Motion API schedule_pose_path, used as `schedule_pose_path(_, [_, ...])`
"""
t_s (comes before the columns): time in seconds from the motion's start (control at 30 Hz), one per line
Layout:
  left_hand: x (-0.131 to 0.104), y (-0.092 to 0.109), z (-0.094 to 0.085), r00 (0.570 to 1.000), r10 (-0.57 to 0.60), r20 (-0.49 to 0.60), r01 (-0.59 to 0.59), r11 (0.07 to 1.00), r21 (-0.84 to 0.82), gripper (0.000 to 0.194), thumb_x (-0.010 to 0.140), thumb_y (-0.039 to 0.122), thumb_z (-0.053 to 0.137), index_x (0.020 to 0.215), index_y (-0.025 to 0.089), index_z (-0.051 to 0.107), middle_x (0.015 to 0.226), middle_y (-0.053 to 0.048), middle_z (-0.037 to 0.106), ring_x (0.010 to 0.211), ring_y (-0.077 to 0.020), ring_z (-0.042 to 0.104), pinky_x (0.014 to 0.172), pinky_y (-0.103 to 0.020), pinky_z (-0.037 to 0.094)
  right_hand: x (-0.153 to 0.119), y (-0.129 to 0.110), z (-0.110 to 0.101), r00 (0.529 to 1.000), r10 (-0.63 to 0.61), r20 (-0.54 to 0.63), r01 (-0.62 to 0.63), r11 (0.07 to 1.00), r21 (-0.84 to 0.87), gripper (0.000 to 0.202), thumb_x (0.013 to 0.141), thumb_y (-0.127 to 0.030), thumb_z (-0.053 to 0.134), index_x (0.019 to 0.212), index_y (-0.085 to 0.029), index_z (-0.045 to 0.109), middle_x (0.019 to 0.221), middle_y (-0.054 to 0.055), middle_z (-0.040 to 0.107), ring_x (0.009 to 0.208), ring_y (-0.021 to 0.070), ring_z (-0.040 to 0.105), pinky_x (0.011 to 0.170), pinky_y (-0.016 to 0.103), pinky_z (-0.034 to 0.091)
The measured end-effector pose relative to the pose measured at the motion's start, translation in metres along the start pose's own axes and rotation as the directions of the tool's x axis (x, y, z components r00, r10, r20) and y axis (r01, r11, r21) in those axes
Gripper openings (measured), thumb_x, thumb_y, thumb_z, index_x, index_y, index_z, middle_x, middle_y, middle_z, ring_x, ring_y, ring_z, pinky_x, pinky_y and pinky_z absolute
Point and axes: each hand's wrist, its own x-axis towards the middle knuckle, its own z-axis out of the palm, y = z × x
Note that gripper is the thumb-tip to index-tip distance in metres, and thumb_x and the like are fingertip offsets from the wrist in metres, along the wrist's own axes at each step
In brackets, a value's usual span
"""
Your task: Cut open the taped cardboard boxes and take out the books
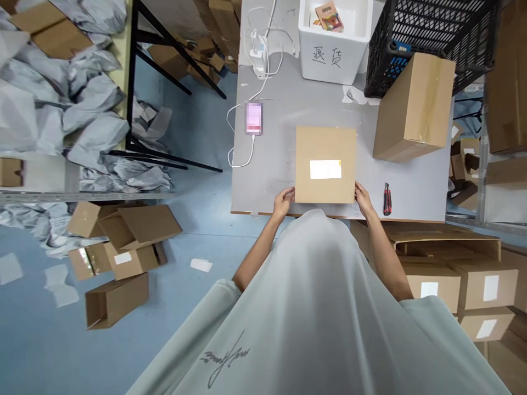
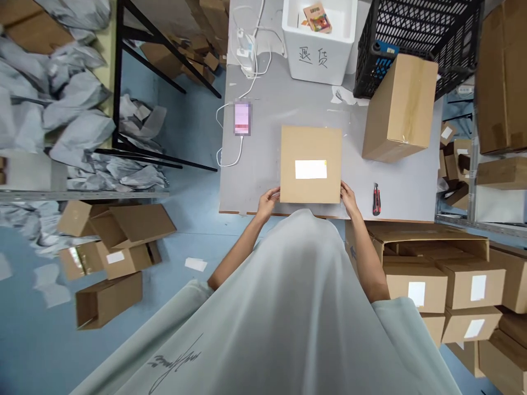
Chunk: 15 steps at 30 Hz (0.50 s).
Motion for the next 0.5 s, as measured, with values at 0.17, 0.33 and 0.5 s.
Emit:
schedule_pose_path(0.17, [0.025,0.005,-0.005,0.998,-0.038,-0.04,0.038,0.999,0.006,0.054,0.104,0.048,0.065,0.149,0.018,0.071,0.172,-0.022,0.06,0.152,-0.0326,0.066,0.125,-0.051,0.055,0.002,0.008,-0.006,0.999,0.029,-0.031,-0.028,0.999,0.04,0.074,0.092,-0.081,0.065,0.142,-0.028,0.074,0.152,0.012,0.077,0.143,0.0292,0.071,0.124,0.051,0.055])
schedule_pose_path(0.33, [0.031,0.017,-0.002,0.994,-0.09,0.055,0.088,0.996,0.031,0.061,0.107,0.067,0.063,0.143,0.02,0.075,0.163,-0.022,0.068,0.143,-0.0344,0.071,0.12,-0.052,0.058,-0.001,0.004,-0.009,0.997,0.078,0.007,-0.078,0.996,0.048,0.07,0.094,-0.08,0.066,0.141,-0.03,0.075,0.152,0.012,0.078,0.143,0.029,0.072,0.126,0.051,0.054])
schedule_pose_path(0.5, [0.014,0.029,0.0,0.992,-0.019,0.122,0.014,0.999,0.04,0.076,0.105,0.082,0.057,0.142,0.019,0.077,0.152,-0.021,0.077,0.135,-0.0366,0.076,0.118,-0.055,0.059,-0.018,-0.01,-0.008,0.994,0.08,0.072,-0.082,0.996,0.032,0.068,0.094,-0.084,0.068,0.134,-0.032,0.082,0.149,0.009,0.081,0.144,0.0327,0.071,0.126,0.055,0.054])
